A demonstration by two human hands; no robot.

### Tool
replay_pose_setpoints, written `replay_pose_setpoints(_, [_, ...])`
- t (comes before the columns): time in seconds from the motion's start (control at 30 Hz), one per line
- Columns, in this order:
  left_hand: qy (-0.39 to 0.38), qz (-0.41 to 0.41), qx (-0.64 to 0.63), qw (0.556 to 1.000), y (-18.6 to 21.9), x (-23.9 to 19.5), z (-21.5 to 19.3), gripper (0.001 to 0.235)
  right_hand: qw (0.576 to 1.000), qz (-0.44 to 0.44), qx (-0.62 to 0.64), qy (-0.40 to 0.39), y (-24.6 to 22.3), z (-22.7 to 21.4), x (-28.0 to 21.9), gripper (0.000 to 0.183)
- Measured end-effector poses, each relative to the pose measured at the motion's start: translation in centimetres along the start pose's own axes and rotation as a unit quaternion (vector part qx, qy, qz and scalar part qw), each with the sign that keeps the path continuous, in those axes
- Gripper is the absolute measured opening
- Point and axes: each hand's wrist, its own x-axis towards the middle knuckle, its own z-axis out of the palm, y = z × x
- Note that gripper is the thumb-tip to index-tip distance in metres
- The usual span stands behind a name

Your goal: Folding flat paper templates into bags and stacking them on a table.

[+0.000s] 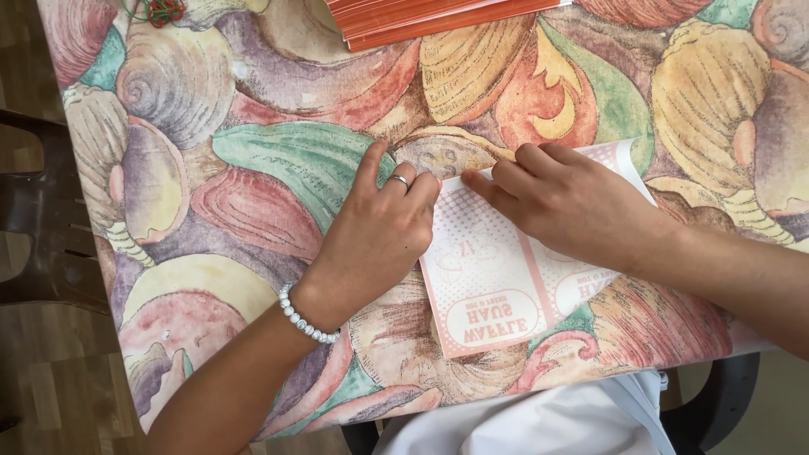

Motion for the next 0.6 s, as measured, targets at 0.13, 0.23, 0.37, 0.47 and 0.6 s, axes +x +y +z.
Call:
replay_pose_setpoints(0.13, [-0.007,0.006,-0.009,1.000,0.0,0.1,0.3,0.039,1.000,-0.005,-0.016,-0.011,0.1,-0.3,0.1,0.057])
replay_pose_setpoints(0.23, [-0.015,0.000,0.011,1.000,-0.3,0.1,-0.2,0.030,1.000,-0.006,-0.007,-0.005,0.3,-0.4,0.2,0.053])
replay_pose_setpoints(0.37, [-0.032,-0.037,0.015,0.999,-0.7,-0.5,-0.8,0.024,1.000,0.003,0.012,0.018,0.4,-0.1,0.3,0.044])
replay_pose_setpoints(0.47, [-0.025,-0.038,0.024,0.999,-0.9,-1.2,-0.7,0.019,0.999,0.005,0.027,0.036,0.4,-0.2,0.5,0.040])
replay_pose_setpoints(0.6, [0.072,-0.106,-0.086,0.988,0.7,-0.8,-0.5,0.010,0.998,0.008,0.065,0.025,0.4,-0.3,0.5,0.042])
